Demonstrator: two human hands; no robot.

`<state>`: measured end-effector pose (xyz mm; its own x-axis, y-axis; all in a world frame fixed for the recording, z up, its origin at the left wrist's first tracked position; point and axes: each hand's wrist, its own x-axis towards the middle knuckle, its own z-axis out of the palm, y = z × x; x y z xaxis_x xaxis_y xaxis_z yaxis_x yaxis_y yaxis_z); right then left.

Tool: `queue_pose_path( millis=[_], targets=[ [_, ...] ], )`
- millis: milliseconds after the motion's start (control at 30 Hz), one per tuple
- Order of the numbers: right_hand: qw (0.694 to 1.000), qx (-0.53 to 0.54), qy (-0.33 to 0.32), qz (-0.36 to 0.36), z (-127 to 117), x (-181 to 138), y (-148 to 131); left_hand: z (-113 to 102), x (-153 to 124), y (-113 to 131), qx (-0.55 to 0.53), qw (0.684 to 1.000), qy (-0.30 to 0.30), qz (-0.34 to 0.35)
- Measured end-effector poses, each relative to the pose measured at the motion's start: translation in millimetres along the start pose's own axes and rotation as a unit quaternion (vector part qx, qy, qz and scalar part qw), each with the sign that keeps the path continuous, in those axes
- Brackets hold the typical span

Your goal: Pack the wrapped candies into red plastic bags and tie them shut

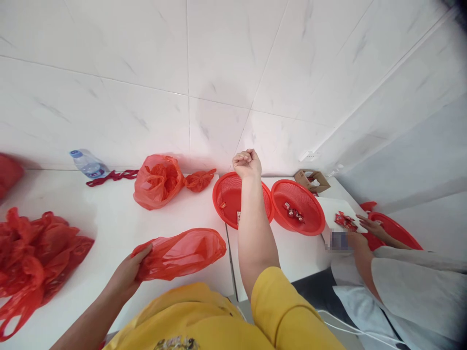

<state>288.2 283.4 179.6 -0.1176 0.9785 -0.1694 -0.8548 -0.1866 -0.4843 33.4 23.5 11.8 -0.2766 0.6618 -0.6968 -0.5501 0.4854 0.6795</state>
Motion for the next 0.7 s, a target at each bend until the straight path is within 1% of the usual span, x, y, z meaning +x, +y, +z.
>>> queue_pose_path(
  millis=[67, 133, 300, 500, 700],
  targets=[
    [1.000, 0.007, -0.012, 0.005, 5, 7, -6, 0, 0, -1, -0.006, 1.000, -0.008, -0.002],
    [1.000, 0.004, -0.015, 0.014, 10, 12, -10, 0, 2, -4, -0.008, 1.000, -0.001, -0.001],
    [1.000, -0.003, 0.000, 0.019, 17, 20, -11, -3, 2, -9, 0.000, 1.000, 0.015, 0.002],
    [0.999, -0.018, 0.046, 0.006, 12, 33, -7, -6, -8, -9, -0.013, 1.000, -0.008, -0.001],
    [0.994, -0.038, 0.099, 0.006, 7, 41, 0, -8, -9, -15, -0.018, 1.000, 0.023, 0.012]
  ],
)
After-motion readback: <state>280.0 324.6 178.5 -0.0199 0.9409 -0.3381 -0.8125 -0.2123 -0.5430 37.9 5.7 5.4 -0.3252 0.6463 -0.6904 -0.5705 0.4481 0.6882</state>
